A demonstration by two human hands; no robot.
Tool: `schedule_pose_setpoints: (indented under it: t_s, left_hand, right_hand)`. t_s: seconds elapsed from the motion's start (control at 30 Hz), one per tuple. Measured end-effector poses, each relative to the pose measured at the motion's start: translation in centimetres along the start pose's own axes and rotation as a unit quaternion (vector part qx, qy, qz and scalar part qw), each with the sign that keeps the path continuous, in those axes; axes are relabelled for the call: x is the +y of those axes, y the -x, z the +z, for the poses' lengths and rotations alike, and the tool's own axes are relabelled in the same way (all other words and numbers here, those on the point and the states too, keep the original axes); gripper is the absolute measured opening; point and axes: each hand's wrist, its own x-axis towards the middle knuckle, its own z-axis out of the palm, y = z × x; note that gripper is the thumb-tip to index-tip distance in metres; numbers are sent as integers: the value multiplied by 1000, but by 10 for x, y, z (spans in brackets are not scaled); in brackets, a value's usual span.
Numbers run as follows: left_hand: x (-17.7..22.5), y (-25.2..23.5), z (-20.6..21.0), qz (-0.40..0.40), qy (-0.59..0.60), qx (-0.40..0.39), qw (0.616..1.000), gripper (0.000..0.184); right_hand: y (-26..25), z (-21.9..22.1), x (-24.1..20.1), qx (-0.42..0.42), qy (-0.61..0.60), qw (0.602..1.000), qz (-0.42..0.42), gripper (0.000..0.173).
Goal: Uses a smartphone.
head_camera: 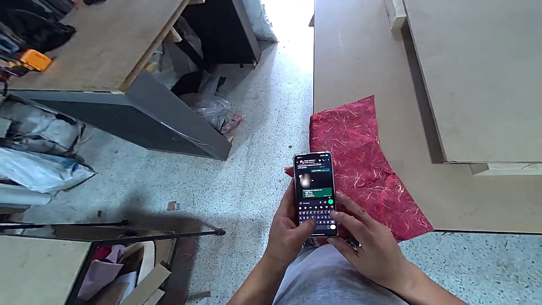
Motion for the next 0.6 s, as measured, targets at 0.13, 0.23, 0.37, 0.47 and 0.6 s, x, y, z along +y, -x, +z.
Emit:
schedule_pose_setpoints:
  t_s: [0.13, 0.23, 0.37, 0.47, 0.6]
  left_hand:
    - [4, -1, -1, 4, 1, -25, 1000, 91]
    - [4, -1, -1, 6, -5, -31, 1000, 91]
    - [3, -1, -2, 4, 6, -38, 999, 90]
    - [4, -2, -1, 0, 19, -41, 999, 89]
    - [4, -1, -1, 4, 22, -48, 999, 88]
  right_hand:
    - [-1, -2, 0, -28, 44, 999, 4, 38]
    - [-2, -4, -1, -35, 51, 998, 8, 41]
    - [-1, -4, 0, -20, 13, 1000, 11, 37]
    - [1, -3, 2, -4, -27, 1000, 11, 27]
    - [3, -2, 1, 1, -18, 1000, 4, 19]
